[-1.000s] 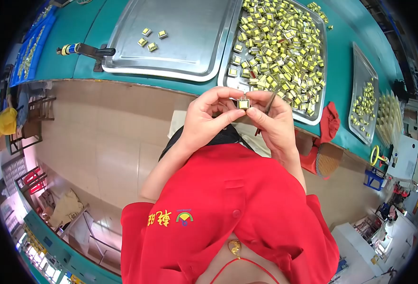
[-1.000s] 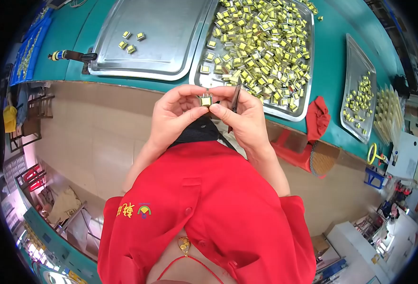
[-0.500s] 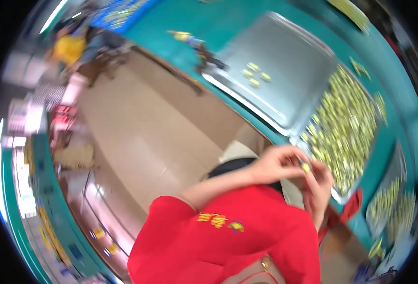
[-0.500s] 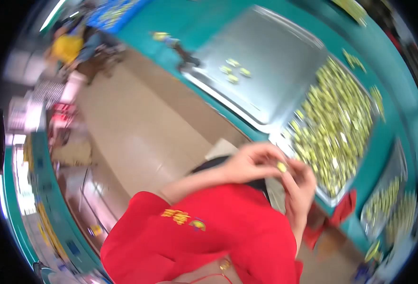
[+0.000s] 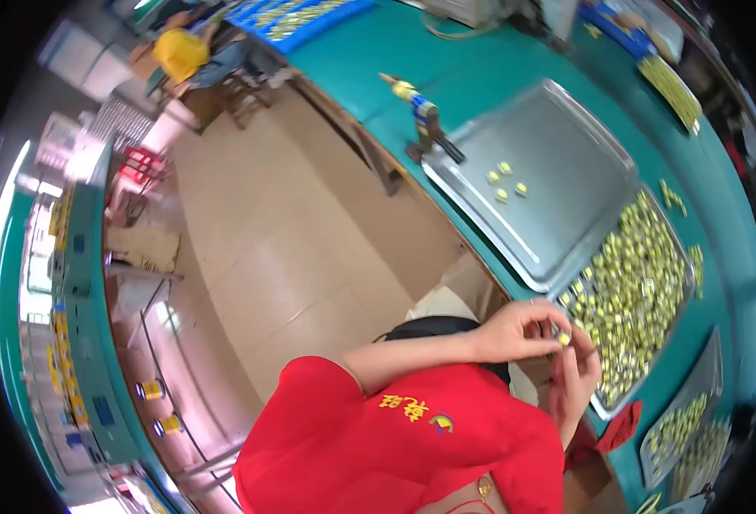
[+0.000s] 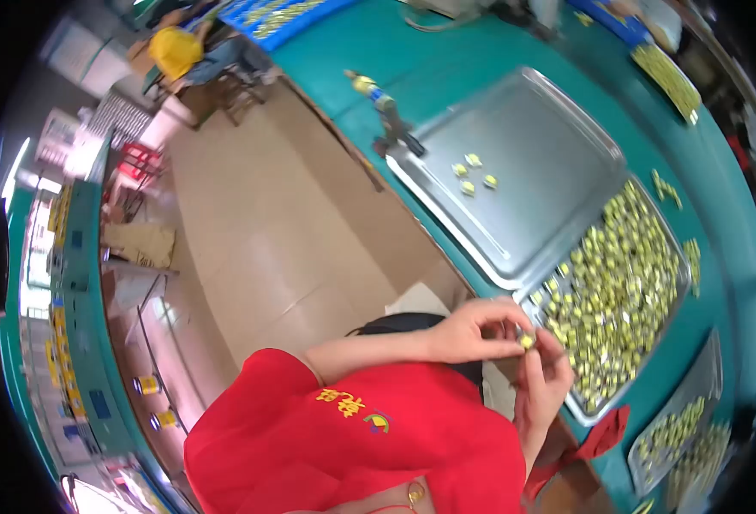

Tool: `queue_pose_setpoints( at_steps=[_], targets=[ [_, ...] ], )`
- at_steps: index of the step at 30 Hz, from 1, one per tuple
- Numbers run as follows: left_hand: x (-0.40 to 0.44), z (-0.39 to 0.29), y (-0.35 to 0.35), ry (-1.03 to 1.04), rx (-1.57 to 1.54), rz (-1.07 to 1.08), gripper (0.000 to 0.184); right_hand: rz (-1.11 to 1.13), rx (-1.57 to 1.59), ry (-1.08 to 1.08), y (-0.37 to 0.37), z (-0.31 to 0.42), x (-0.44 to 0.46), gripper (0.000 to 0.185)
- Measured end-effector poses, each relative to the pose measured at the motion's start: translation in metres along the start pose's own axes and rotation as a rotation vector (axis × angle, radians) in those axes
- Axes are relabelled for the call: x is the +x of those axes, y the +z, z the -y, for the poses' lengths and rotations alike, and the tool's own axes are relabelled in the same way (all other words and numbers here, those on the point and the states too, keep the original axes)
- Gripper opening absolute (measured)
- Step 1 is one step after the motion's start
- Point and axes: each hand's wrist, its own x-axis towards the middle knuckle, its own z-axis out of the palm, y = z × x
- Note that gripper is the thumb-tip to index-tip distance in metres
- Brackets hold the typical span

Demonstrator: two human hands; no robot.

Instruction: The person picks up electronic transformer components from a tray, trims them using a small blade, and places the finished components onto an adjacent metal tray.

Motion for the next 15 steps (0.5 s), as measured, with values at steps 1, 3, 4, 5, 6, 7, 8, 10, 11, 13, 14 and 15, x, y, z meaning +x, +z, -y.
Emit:
queue_pose_setpoints(
  at_steps=[1,3,4,5,6,7,8,10,11,13,14,15],
  targets=[
    [0.004,-0.005,-0.001,0.034,0.125,-0.01,0.024,-0.072,-0.025,0.019,0.004,0.003,-0.001,0.034],
    [0.015,-0.006,0.003,0.458,0.595,-0.076,0.031,-0.052,-0.127,-0.075,0.007,0.003,0.002,0.033],
    [0.02,-0.009,0.007,0.476,0.638,-0.061,0.034,-0.116,-0.168,-0.046,0.009,0.006,0.004,0.033],
    [0.024,-0.013,0.01,0.5,0.68,-0.047,0.038,-0.127,-0.147,-0.054,0.01,0.008,0.004,0.029],
    [0.026,-0.015,0.015,0.439,0.591,-0.045,0.039,-0.091,-0.091,0.024,0.007,0.012,0.004,0.025],
    [0.026,-0.015,0.019,0.376,0.515,-0.046,0.041,-0.071,0.028,0.032,0.006,0.01,0.003,0.026],
    [0.023,-0.011,0.02,0.301,0.449,-0.058,0.041,0.003,0.156,0.032,0.004,0.011,0.003,0.027],
    [0.021,-0.009,0.021,0.188,0.356,-0.043,0.041,0.031,0.255,0.033,0.003,0.011,0.001,0.029],
    [0.021,-0.011,0.021,0.148,0.323,-0.02,0.041,0.051,0.28,0.038,0.002,0.01,0.0,0.03],
    [0.02,-0.009,0.019,0.081,0.235,0.053,0.039,0.047,0.301,0.047,0.001,0.01,-0.002,0.033],
    [0.019,-0.004,0.019,0.035,0.157,0.071,0.039,0.052,0.311,0.053,0.0,0.01,-0.003,0.034],
    [0.018,0.0,0.018,-0.01,0.082,0.087,0.038,0.059,0.312,0.047,0.0,0.011,-0.003,0.036]
  ],
)
